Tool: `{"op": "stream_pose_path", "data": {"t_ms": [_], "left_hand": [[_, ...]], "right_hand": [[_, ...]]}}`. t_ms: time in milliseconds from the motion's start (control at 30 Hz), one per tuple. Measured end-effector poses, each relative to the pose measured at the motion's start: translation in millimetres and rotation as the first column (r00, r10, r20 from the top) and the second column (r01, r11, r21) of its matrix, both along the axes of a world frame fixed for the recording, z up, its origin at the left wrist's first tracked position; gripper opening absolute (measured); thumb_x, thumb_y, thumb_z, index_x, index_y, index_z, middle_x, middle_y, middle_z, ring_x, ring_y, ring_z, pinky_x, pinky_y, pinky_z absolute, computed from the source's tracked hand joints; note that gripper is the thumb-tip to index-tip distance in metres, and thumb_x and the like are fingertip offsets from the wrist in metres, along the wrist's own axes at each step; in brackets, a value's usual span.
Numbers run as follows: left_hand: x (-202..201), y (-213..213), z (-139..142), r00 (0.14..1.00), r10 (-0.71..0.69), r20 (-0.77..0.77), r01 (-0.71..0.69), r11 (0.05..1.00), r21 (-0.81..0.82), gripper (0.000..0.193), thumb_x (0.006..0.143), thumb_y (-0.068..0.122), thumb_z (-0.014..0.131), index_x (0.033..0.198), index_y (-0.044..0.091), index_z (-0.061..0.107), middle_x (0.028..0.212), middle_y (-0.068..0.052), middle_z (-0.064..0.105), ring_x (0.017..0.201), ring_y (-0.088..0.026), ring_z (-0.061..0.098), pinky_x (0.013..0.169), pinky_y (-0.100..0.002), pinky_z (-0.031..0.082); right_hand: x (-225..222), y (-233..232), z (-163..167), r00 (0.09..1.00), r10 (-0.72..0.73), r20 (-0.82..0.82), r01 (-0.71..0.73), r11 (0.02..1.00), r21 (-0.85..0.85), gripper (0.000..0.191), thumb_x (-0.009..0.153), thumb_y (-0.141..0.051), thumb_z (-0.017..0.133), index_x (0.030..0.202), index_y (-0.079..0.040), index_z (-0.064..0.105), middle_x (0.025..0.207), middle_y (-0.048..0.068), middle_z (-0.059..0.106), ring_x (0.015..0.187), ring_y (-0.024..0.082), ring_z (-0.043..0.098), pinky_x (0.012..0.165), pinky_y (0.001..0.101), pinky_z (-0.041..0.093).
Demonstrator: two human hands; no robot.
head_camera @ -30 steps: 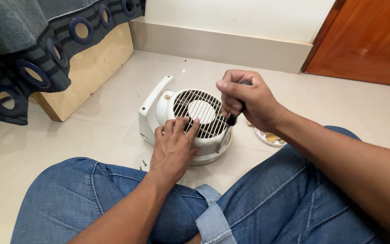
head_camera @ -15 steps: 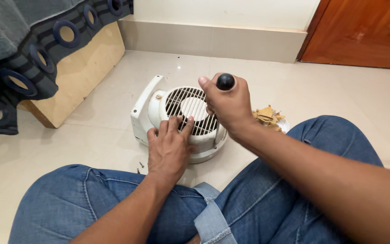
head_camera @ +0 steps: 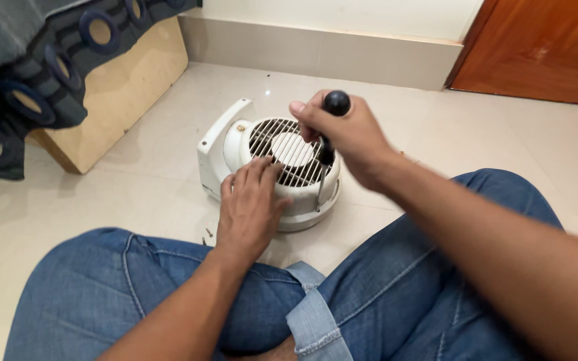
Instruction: The person uses a screwdriver to remove screws from the front grill and base of a small white electric fan. They unscrew multiple fasteners, place them on the floor, and reposition the fan to access different screw locations.
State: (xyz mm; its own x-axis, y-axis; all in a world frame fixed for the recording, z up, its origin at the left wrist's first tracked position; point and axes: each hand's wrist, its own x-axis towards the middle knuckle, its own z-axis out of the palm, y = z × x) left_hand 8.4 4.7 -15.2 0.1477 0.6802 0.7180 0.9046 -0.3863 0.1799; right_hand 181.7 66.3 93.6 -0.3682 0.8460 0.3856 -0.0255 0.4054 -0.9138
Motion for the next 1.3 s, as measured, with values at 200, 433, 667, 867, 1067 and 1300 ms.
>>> {"op": "stream_pose_path", "data": {"t_ms": [200,433,667,867,1067,1300], "left_hand": [[-6,6,-1,0.966,0.057,0.251,-0.031,0.994,-0.106,0.028,0.092,0.025,0.07,0.11,0.008,0.058,0.11,-0.01,0.061,0.108,-0.031,0.057,0.093,-0.048,0.043],[-8,9,3,0.885,0.155,0.438,-0.087,0.981,-0.171,0.028,0.108,0.029,0.049,0.099,0.003,0.054,0.096,-0.022,0.066,0.095,-0.043,0.061,0.086,-0.056,0.045],[-10,6,12,0.805,0.339,0.488,-0.085,0.878,-0.471,0.035,0.106,0.038,0.039,0.107,0.005,0.052,0.096,-0.025,0.071,0.093,-0.045,0.065,0.084,-0.057,0.047],[-15,18,-3,0.758,0.226,0.611,0.041,0.919,-0.391,0.034,0.107,0.032,0.037,0.111,-0.001,0.044,0.101,-0.028,0.068,0.096,-0.046,0.066,0.085,-0.054,0.047],[-20,24,-9,0.708,0.261,0.656,0.02,0.922,-0.387,0.033,0.108,0.032,0.039,0.112,0.001,0.049,0.106,-0.025,0.067,0.099,-0.043,0.065,0.086,-0.052,0.048],[-25,12,12,0.589,0.351,0.728,0.08,0.871,-0.484,0.038,0.106,0.035,0.046,0.091,0.004,0.062,0.075,-0.011,0.069,0.069,-0.024,0.065,0.069,-0.04,0.051]], "right_hand": [[25,-10,-11,0.969,-0.121,0.214,0.128,0.992,-0.015,0.033,0.085,-0.027,0.077,0.11,-0.008,0.067,0.095,0.001,0.071,0.093,0.014,0.066,0.08,0.0305,0.054],[27,-13,-22,0.915,-0.127,0.382,0.168,0.983,-0.075,0.018,0.096,-0.018,0.065,0.106,-0.003,0.064,0.091,0.008,0.076,0.088,0.017,0.073,0.08,0.0317,0.058],[27,-17,-13,0.971,-0.173,0.165,0.17,0.985,0.032,0.016,0.1,-0.015,0.063,0.105,0.0,0.061,0.085,0.01,0.074,0.077,0.017,0.075,0.072,0.0301,0.063],[24,-20,-9,0.952,-0.302,0.044,0.3,0.953,0.05,0.016,0.103,-0.016,0.063,0.105,-0.001,0.057,0.078,0.007,0.069,0.064,0.014,0.068,0.06,0.0268,0.059],[22,-18,-9,0.916,-0.4,-0.004,0.4,0.916,-0.025,0.017,0.102,-0.016,0.063,0.107,-0.002,0.057,0.074,0.006,0.067,0.058,0.012,0.064,0.054,0.0262,0.055],[21,-13,-14,0.912,-0.41,-0.026,0.408,0.911,-0.05,0.017,0.101,-0.017,0.064,0.106,-0.002,0.056,0.073,0.006,0.065,0.055,0.012,0.062,0.051,0.0254,0.054]]}}
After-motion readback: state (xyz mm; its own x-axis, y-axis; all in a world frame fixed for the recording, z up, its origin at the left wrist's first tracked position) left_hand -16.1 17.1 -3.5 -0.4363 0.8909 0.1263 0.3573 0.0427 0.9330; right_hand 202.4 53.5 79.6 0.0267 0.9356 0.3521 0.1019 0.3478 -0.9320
